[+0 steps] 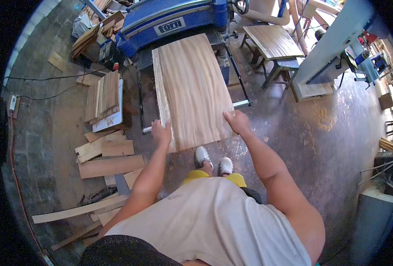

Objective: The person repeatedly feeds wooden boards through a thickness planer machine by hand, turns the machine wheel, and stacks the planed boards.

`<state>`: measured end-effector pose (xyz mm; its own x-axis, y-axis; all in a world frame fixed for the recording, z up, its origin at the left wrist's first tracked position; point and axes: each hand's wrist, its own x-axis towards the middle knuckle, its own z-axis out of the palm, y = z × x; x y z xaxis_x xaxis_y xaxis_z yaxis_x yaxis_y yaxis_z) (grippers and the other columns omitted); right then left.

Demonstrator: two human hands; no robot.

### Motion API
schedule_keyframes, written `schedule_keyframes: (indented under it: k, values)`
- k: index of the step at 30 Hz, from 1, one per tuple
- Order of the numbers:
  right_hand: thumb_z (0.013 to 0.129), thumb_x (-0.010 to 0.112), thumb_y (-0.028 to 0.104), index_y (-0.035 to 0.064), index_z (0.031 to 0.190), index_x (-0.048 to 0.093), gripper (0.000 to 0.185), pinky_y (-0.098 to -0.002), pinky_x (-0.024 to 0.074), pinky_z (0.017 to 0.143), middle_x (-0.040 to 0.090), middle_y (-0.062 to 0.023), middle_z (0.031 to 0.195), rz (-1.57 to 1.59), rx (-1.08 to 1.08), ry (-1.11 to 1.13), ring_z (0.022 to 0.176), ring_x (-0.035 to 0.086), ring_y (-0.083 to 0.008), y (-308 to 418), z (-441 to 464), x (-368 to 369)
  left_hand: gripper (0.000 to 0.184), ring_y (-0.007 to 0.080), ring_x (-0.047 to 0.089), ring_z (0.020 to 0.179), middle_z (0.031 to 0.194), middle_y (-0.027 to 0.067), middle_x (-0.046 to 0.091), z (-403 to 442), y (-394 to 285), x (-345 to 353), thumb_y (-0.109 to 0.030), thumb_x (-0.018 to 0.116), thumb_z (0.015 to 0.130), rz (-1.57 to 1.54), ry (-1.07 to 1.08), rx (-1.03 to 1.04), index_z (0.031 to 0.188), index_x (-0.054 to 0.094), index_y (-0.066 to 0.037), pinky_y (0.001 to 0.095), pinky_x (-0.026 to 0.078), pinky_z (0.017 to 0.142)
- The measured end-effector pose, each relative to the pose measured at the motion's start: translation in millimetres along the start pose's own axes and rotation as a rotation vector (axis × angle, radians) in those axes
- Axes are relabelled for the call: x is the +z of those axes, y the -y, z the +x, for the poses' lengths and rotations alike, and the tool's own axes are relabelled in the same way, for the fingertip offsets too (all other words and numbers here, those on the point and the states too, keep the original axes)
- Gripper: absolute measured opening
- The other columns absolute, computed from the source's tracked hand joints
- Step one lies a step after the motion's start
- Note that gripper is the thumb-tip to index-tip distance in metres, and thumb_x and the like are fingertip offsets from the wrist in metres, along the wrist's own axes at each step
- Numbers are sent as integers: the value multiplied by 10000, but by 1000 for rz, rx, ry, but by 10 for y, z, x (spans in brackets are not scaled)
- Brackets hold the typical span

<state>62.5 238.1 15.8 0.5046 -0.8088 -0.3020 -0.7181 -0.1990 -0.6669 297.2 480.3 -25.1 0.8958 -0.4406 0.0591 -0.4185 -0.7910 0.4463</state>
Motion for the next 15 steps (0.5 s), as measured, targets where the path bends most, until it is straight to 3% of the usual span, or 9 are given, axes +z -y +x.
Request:
schedule_keyframes:
  k: [1,2,4,5,7,11,13,15]
  values:
    - [777,668,480,-48,1010,623,578,-434,471,838,638,-234,1024,-246,78,20,938,616,-359,145,-54,-87,555,382,313,1328,1349,243,436,19,-12,15,-404,538,887,-5,2,4,1216,487,40,493,214,1096]
    - [777,668,480,-48,1010,623,578,-434,471,838,638,-234,1024,-253,77,21,938,616,-359,211,-100,-133,555,387,326,1320,1340,250,442,40,-28,26,-396,521,897,-14,1,10,1236,470,41,493,210,1098]
    - [814,640,415,-59,1124,555,573,-438,422,932,552,-255,1180,-436,-200,-138,1107,530,-370,322,-150,-183,564,396,341,1307,1328,265,447,58,31,103,-390,506,904,-54,29,14,1259,445,45,495,201,1101]
    - [814,640,415,-59,1124,555,573,-438,422,932,552,-255,1180,-441,-205,-143,1107,530,-370,302,-79,-128,574,405,356,1294,1315,280,451,75,66,134,-384,492,911,-87,60,28,1282,419,49,497,192,1104]
    - [846,611,352,-59,1258,446,605,-425,380,990,478,-262,1253,-241,-459,-252,1196,450,-384,166,156,81,596,407,372,1282,1307,294,451,125,15,41,-384,483,914,-139,128,28,1309,381,51,494,182,1108]
    - [868,596,312,-62,1330,361,639,-425,388,981,494,-259,1233,-232,-482,-309,1169,468,-389,178,452,254,643,405,427,1239,1281,308,471,254,107,46,-382,470,917,-155,238,89,1369,289,37,479,165,1120]
    - [853,621,317,-56,1345,359,671,-417,394,978,488,-251,1268,-106,-359,-207,1165,477,-388,274,470,221,661,402,455,1215,1258,298,498,308,28,1,-385,476,912,-186,247,53,1385,266,27,473,138,1130]
    - [841,637,328,-47,1343,375,680,-406,397,983,499,-252,1270,-101,-352,-233,1171,487,-381,289,573,241,656,404,465,1203,1252,280,515,390,4,1,-380,492,906,-304,231,27,1393,272,1,456,215,1107]
